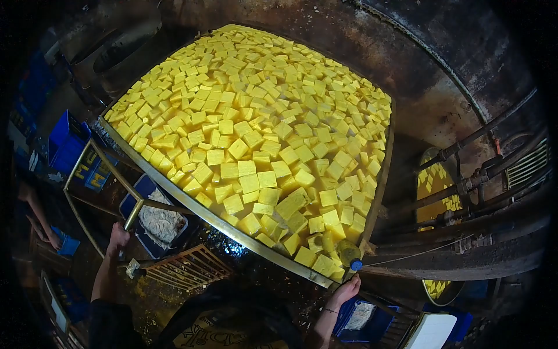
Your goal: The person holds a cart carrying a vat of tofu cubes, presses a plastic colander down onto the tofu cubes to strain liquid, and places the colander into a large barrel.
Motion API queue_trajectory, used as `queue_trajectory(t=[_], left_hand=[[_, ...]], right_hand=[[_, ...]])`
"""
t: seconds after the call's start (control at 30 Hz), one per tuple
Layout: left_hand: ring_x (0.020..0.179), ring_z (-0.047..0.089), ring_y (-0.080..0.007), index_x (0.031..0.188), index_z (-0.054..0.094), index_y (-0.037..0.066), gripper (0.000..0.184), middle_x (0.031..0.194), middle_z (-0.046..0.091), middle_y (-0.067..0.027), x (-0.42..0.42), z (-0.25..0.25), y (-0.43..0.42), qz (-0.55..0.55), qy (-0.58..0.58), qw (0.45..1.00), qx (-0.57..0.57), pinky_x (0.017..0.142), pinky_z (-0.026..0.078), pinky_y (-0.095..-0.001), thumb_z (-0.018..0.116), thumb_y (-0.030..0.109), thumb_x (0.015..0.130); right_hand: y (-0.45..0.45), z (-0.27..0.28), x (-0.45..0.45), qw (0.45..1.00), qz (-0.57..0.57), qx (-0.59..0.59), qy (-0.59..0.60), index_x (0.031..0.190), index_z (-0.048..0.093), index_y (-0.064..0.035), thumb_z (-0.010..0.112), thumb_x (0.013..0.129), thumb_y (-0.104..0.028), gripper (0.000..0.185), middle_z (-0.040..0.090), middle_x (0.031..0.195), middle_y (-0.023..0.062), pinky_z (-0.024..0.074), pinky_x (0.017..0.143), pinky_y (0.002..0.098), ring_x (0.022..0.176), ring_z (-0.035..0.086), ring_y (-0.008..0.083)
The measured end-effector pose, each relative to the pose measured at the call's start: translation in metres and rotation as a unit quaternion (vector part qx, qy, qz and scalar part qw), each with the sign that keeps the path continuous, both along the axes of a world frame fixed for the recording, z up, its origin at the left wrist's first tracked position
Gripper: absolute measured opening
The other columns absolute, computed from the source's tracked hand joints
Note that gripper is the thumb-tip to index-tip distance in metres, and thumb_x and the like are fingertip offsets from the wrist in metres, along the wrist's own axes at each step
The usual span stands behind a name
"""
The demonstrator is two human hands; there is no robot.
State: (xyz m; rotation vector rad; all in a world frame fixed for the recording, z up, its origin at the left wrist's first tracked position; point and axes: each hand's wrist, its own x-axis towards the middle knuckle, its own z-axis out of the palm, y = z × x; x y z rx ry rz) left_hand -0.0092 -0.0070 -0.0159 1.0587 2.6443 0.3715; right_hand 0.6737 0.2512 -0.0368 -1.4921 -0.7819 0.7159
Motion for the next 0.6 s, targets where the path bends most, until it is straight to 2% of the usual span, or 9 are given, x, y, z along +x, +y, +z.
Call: queue_trajectory(t=[0.13, 0.2, 0.3, 0.37, 0.47, 0.57, 0.6], left_hand=[[0.069, 0.059, -0.0402, 0.075, 0.061, -0.006, 0.025, 0.070, 0.059, -0.0265, 0.002, 0.001, 0.000, 0.010, 0.022, 1.000, 0.014, 0.061, 0.046, -0.0436, 0.062, 0.018, 0.068], [0.068, 0.060, -0.0399, 0.075, 0.060, -0.006, 0.026, 0.069, 0.059, -0.0261, -0.003, -0.004, -0.002, 0.002, 0.031, 0.999, 0.012, 0.061, 0.046, -0.0435, 0.062, 0.018, 0.067], [0.068, 0.059, -0.0402, 0.072, 0.058, -0.008, 0.028, 0.068, 0.059, -0.0259, -0.013, -0.016, -0.007, -0.001, -0.001, 0.999, -0.055, 0.060, 0.046, -0.0431, 0.063, 0.019, 0.066], [0.066, 0.059, -0.0406, 0.070, 0.056, -0.009, 0.030, 0.066, 0.058, -0.0258, -0.015, -0.023, -0.010, 0.030, 0.009, 0.999, 0.007, 0.058, 0.046, -0.0429, 0.064, 0.019, 0.065], [0.067, 0.059, -0.0415, 0.069, 0.057, -0.008, 0.027, 0.067, 0.058, -0.0264, -0.012, -0.017, -0.006, 0.029, -0.010, 0.999, -0.009, 0.059, 0.046, -0.0435, 0.062, 0.018, 0.065], [0.068, 0.059, -0.0417, 0.070, 0.058, -0.008, 0.026, 0.069, 0.058, -0.0273, -0.035, -0.052, -0.022, 0.027, -0.033, 0.999, 0.033, 0.060, 0.046, -0.0440, 0.061, 0.016, 0.065], [0.068, 0.059, -0.0417, 0.070, 0.058, -0.008, 0.026, 0.069, 0.058, -0.0273, -0.030, -0.046, -0.019, 0.027, -0.033, 0.999, 0.034, 0.060, 0.046, -0.0440, 0.061, 0.016, 0.065]], right_hand=[[0.000, -0.008, 0.006, 1.000, -0.001, 0.004, -0.001, 0.095, 0.057, 0.0013, 0.045, 0.093, -0.023, 0.027, 0.057, 0.090, 0.0034, 0.0405, 0.079, 0.0276, 0.084, 0.049, 0.0136], [-0.001, -0.008, 0.006, 0.999, 0.006, 0.021, -0.047, 0.093, 0.057, 0.0012, 0.046, 0.093, -0.023, 0.026, 0.056, 0.089, 0.0028, 0.0399, 0.078, 0.0273, 0.083, 0.048, 0.0132], [0.001, -0.009, 0.004, 1.000, -0.019, 0.009, 0.002, 0.092, 0.057, 0.0012, 0.047, 0.092, -0.022, 0.025, 0.055, 0.088, 0.0021, 0.0394, 0.078, 0.0274, 0.081, 0.047, 0.0126], [0.002, -0.012, 0.006, 1.000, -0.018, 0.012, 0.001, 0.091, 0.056, 0.0009, 0.047, 0.091, -0.022, 0.025, 0.055, 0.087, 0.0018, 0.0393, 0.077, 0.0275, 0.081, 0.046, 0.0125], [0.002, -0.012, 0.007, 1.000, -0.014, 0.012, 0.000, 0.088, 0.056, 0.0001, 0.048, 0.091, -0.022, 0.024, 0.054, 0.085, 0.0011, 0.0391, 0.076, 0.0272, 0.080, 0.046, 0.0122], [0.001, -0.006, 0.003, 1.000, -0.014, 0.013, -0.019, 0.086, 0.056, -0.0010, 0.048, 0.091, -0.021, 0.023, 0.053, 0.084, 0.0003, 0.0388, 0.075, 0.0263, 0.079, 0.045, 0.0119], [0.001, -0.005, 0.002, 0.999, -0.017, 0.016, -0.037, 0.085, 0.056, -0.0014, 0.048, 0.092, -0.021, 0.022, 0.053, 0.083, -0.0002, 0.0386, 0.074, 0.0258, 0.079, 0.045, 0.0117]])
